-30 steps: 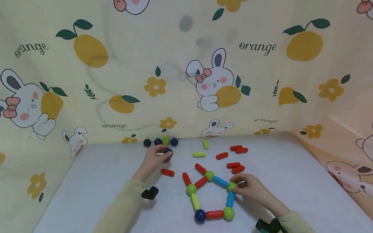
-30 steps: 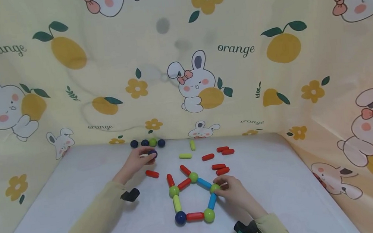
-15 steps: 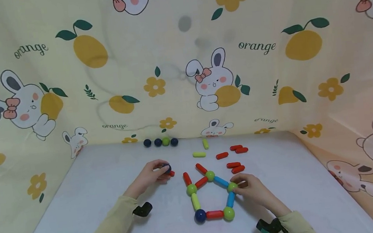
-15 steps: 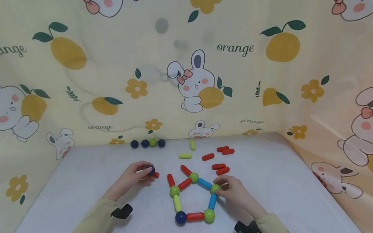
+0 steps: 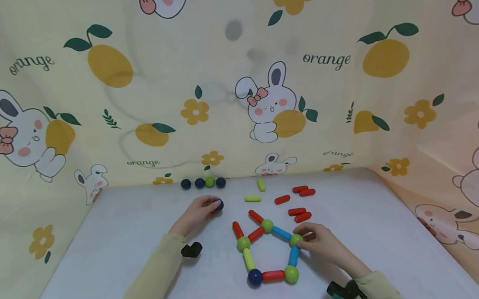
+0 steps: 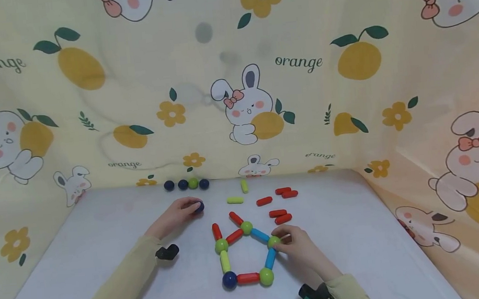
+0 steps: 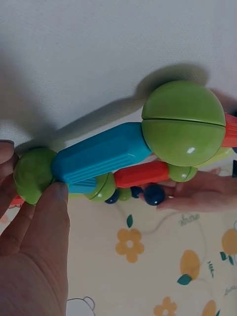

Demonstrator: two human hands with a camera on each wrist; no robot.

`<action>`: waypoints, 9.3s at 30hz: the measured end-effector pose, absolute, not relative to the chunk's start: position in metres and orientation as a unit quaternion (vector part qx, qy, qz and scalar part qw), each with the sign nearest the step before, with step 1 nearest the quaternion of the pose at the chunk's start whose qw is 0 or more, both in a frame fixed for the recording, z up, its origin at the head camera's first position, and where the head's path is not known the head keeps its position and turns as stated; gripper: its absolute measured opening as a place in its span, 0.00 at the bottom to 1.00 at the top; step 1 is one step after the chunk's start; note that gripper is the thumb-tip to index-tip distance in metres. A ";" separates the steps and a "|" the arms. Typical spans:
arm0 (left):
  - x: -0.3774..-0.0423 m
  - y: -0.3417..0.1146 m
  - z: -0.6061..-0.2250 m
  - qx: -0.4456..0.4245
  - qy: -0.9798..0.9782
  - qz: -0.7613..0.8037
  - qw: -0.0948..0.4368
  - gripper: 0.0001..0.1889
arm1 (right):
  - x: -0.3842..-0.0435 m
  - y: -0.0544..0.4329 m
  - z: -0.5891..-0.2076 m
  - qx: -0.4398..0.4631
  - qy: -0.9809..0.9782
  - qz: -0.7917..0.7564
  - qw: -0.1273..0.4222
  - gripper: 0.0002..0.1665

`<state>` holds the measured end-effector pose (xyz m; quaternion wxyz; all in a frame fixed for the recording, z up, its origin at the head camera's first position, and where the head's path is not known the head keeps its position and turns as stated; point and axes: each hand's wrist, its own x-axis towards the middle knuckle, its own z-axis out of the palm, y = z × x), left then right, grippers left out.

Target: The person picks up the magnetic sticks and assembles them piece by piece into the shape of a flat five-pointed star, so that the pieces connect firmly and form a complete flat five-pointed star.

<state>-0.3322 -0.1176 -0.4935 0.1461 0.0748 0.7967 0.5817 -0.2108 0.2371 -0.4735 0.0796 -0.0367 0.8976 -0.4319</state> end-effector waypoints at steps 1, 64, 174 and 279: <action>-0.335 -0.117 -0.494 0.074 0.797 0.581 0.146 0.19 | -0.211 0.237 -0.473 -0.037 0.897 -0.432 0.079 0.17; -0.301 -0.077 -0.491 0.027 0.722 0.658 0.212 0.17 | -0.321 0.178 -0.457 -0.119 0.866 -0.417 0.250 0.18; -0.254 -0.154 -0.490 0.070 0.838 0.526 0.127 0.17 | -0.344 0.126 -0.450 -0.267 0.847 -0.424 0.176 0.20; -0.257 -0.155 -0.491 0.024 0.833 0.534 0.142 0.14 | -0.275 0.263 -0.450 -0.155 0.905 -0.384 0.094 0.20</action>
